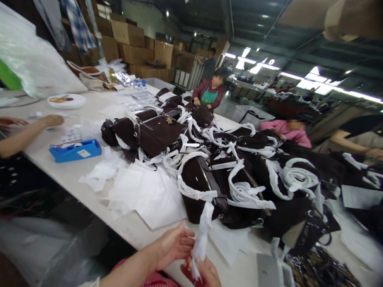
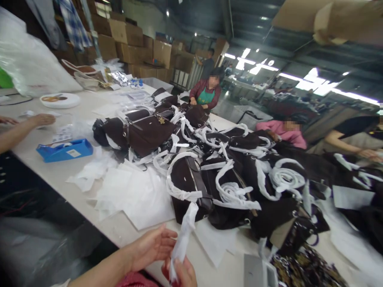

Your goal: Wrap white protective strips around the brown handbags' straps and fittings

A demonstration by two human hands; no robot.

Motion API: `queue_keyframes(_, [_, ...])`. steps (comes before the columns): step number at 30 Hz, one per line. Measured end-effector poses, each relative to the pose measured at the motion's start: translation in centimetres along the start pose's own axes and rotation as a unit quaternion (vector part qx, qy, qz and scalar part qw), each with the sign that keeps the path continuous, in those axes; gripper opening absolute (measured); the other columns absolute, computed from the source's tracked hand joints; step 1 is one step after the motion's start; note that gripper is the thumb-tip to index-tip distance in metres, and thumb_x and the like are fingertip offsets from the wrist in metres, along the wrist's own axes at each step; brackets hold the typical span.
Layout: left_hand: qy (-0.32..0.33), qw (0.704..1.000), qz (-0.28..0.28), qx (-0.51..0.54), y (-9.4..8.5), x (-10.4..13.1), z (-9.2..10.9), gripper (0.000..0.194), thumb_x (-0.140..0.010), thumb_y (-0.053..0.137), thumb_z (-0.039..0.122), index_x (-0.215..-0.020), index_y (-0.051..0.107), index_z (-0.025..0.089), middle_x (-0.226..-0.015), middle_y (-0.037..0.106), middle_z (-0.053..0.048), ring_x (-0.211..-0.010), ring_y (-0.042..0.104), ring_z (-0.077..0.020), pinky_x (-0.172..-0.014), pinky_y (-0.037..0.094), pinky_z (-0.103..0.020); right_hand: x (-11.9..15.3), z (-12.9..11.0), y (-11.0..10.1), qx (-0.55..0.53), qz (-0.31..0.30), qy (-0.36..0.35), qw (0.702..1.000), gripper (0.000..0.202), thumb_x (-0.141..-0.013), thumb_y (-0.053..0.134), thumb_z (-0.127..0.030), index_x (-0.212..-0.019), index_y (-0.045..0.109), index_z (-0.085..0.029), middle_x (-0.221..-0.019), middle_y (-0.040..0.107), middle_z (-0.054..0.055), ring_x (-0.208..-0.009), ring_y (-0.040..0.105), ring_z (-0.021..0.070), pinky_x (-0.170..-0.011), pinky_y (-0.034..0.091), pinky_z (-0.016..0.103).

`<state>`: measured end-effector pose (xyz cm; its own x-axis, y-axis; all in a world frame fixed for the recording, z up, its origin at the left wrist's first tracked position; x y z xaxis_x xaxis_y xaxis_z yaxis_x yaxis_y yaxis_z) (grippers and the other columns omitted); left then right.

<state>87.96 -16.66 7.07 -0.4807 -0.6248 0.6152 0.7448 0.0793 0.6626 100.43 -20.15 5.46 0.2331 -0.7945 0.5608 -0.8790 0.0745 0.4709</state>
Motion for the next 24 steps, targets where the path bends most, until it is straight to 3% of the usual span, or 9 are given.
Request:
queue_keyframes(4, [0.017,0.998,-0.046,-0.025,2.0,0.3,-0.1,0.041,-0.07,0.068,0.052,-0.085,0.063,0.013,-0.075,0.058,-0.003,-0.067,0.053,-0.0134,-0.067,0.038,-0.027,1.0,-1.6,0.4,0.051,0.019,-0.009,0.998,0.042,-0.063,0.076,-0.055,-0.083,0.068,-0.019,-0.08,0.067,0.004,-0.079,0.06,0.0218,-0.081,0.048,0.039])
queue_keyframes(7, [0.008,0.997,-0.018,-0.079,2.6,0.7,-0.9,0.028,-0.066,0.072,0.032,-0.086,0.061,0.017,-0.079,0.057,0.0,-0.074,0.053,-0.0133,-0.069,0.038,-0.027,1.1,-2.6,0.5,0.171,0.041,-0.05,0.983,0.051,-0.068,0.072,-0.055,-0.101,0.067,-0.018,-0.103,0.069,0.009,-0.102,0.058,0.0275,-0.092,0.043,0.038])
queue_keyframes(10, [0.002,0.995,0.032,-0.099,2.5,0.6,-1.9,0.029,-0.065,0.068,0.028,-0.09,0.059,0.019,-0.083,0.057,-0.001,-0.078,0.054,-0.015,-0.07,0.039,-0.029,0.8,-2.7,0.3,0.279,0.062,-0.072,0.955,0.049,-0.071,0.067,-0.055,-0.101,0.067,-0.015,-0.093,0.071,0.009,-0.088,0.061,0.0272,-0.078,0.047,0.035])
queue_keyframes(13, [0.022,0.997,0.017,-0.069,2.7,0.2,-2.6,0.032,-0.065,0.066,0.031,-0.093,0.055,0.02,-0.087,0.059,-0.002,-0.082,0.055,-0.0177,-0.072,0.043,-0.033,0.7,-2.6,0.0,0.38,0.108,-0.107,0.913,0.034,-0.073,0.064,-0.047,-0.086,0.069,-0.016,-0.073,0.067,0.004,-0.068,0.055,0.0215,-0.061,0.042,0.031])
queue_keyframes(16, [0.042,0.997,0.015,-0.069,2.7,-0.2,-2.7,0.035,-0.066,0.065,0.033,-0.095,0.053,0.018,-0.087,0.059,-0.004,-0.08,0.056,-0.0184,-0.068,0.045,-0.033,0.7,-2.6,0.0,0.427,0.131,-0.128,0.886,0.023,-0.074,0.064,-0.039,-0.078,0.068,-0.017,-0.065,0.061,0.001,-0.061,0.05,0.0182,-0.058,0.038,0.03])
queue_keyframes(18, [0.054,0.994,0.038,-0.084,2.4,-0.4,-2.7,0.033,-0.067,0.065,0.033,-0.093,0.053,0.017,-0.08,0.058,-0.002,-0.072,0.055,-0.016,-0.062,0.041,-0.028,0.8,-2.5,0.1,0.402,0.117,-0.112,0.901,0.02,-0.07,0.068,-0.033,-0.081,0.068,-0.017,-0.065,0.061,0.0,-0.061,0.051,0.0181,-0.058,0.039,0.029])
queue_keyframes(20, [0.061,0.992,0.059,-0.09,1.8,-0.6,-2.6,0.033,-0.067,0.066,0.033,-0.093,0.053,0.016,-0.076,0.057,-0.001,-0.068,0.055,-0.0146,-0.058,0.038,-0.025,0.9,-2.4,0.1,0.306,0.08,-0.084,0.945,0.035,-0.063,0.074,-0.03,-0.094,0.067,-0.017,-0.075,0.067,0.003,-0.068,0.057,0.0205,-0.061,0.044,0.03])
queue_keyframes(22, [0.044,0.993,0.069,-0.086,1.1,-0.8,-2.7,0.04,-0.066,0.068,0.036,-0.097,0.052,0.017,-0.078,0.059,-0.001,-0.067,0.056,-0.0144,-0.058,0.037,-0.026,1.3,-2.5,-0.2,0.208,0.053,-0.051,0.975,0.051,-0.06,0.078,-0.036,-0.105,0.064,-0.017,-0.089,0.071,0.007,-0.077,0.063,0.0235,-0.064,0.047,0.031])
queue_keyframes(24, [0.015,0.995,0.065,-0.079,0.8,-0.9,-2.7,0.049,-0.066,0.07,0.041,-0.104,0.049,0.018,-0.081,0.06,-0.002,-0.065,0.056,-0.0143,-0.06,0.037,-0.027,1.7,-2.6,-0.8,0.165,0.045,-0.017,0.985,0.051,-0.066,0.075,-0.048,-0.105,0.064,-0.017,-0.096,0.071,0.01,-0.084,0.065,0.0246,-0.063,0.047,0.029])
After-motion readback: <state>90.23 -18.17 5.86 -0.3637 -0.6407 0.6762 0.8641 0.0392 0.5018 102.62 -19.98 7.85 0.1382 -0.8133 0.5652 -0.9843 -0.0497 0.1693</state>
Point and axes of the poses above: each hand's wrist, its own x-axis away from the middle knuckle, its own y-axis out of the palm, z = x × y, the point moved 4 cm from there along -x, towards the middle knuckle
